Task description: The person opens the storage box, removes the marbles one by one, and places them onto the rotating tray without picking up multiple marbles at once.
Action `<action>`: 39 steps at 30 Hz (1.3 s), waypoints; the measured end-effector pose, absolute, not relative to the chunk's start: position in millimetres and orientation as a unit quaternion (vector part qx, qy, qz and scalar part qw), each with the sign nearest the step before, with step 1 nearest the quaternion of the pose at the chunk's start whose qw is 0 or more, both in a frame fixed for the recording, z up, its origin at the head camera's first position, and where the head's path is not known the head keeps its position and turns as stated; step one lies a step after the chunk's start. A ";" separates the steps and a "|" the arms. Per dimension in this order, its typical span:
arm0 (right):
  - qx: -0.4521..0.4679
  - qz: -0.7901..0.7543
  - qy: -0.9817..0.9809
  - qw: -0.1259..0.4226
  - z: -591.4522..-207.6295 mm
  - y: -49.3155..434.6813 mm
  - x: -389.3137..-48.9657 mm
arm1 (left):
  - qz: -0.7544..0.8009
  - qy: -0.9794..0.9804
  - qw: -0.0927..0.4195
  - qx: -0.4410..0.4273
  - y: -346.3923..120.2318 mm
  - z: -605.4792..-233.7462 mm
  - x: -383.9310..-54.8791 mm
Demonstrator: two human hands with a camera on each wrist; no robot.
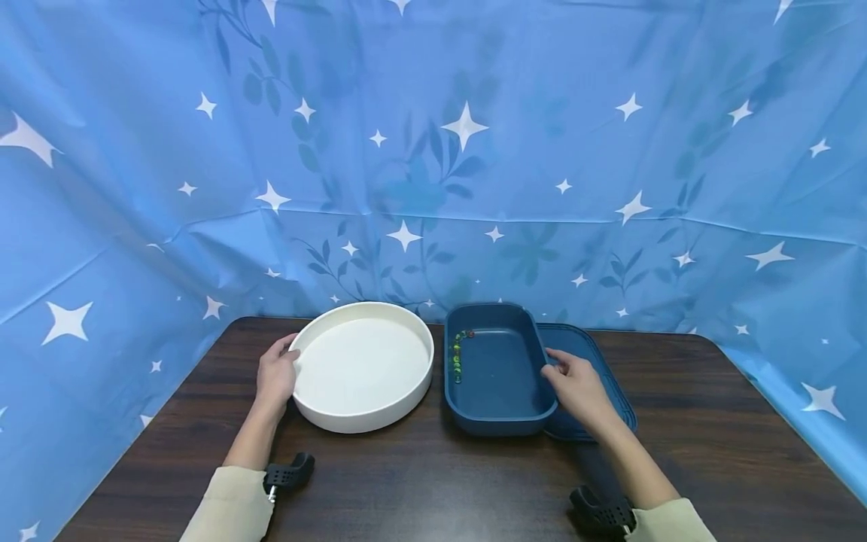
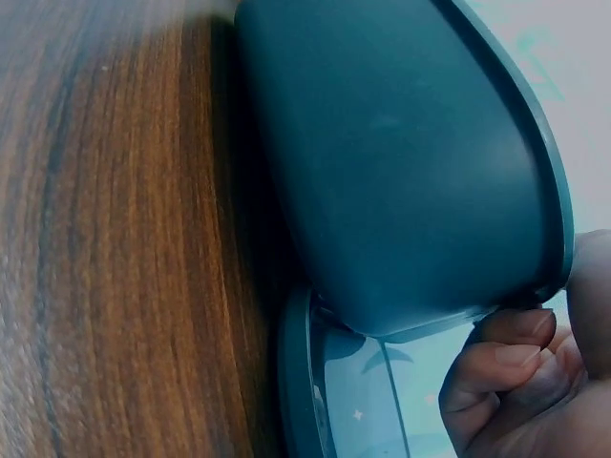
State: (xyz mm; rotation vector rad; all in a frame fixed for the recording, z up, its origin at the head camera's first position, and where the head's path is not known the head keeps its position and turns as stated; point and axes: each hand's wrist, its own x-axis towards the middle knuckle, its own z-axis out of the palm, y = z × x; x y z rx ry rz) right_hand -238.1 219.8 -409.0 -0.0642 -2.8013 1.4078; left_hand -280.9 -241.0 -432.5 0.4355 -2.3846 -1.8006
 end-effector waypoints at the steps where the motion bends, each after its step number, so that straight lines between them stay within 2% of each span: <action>1: -0.020 0.444 -0.896 0.002 -408.9 221.8 -237.9 | -0.595 -0.788 0.064 0.143 -239.0 -432.7 -281.4; 6: -0.013 0.402 -0.916 0.010 -406.2 233.5 -235.6 | -0.609 -0.779 0.076 0.132 -231.0 -438.8 -283.8; 16: 0.013 0.330 -0.937 0.116 -380.1 241.7 -219.2 | -0.650 -0.750 0.084 0.088 -231.0 -449.0 -286.4; 19: 0.029 0.342 -0.930 0.130 -371.6 238.5 -213.9 | -0.649 -0.751 0.087 0.084 -230.0 -448.7 -286.9; 27: 0.092 0.380 -0.917 0.080 -355.9 205.8 -226.9 | -0.645 -0.751 0.094 0.104 -236.0 -452.5 -281.7; 39: 0.157 0.366 -0.917 -0.011 -372.2 155.4 -254.5 | -0.642 -0.751 0.106 0.111 -247.9 -450.7 -276.7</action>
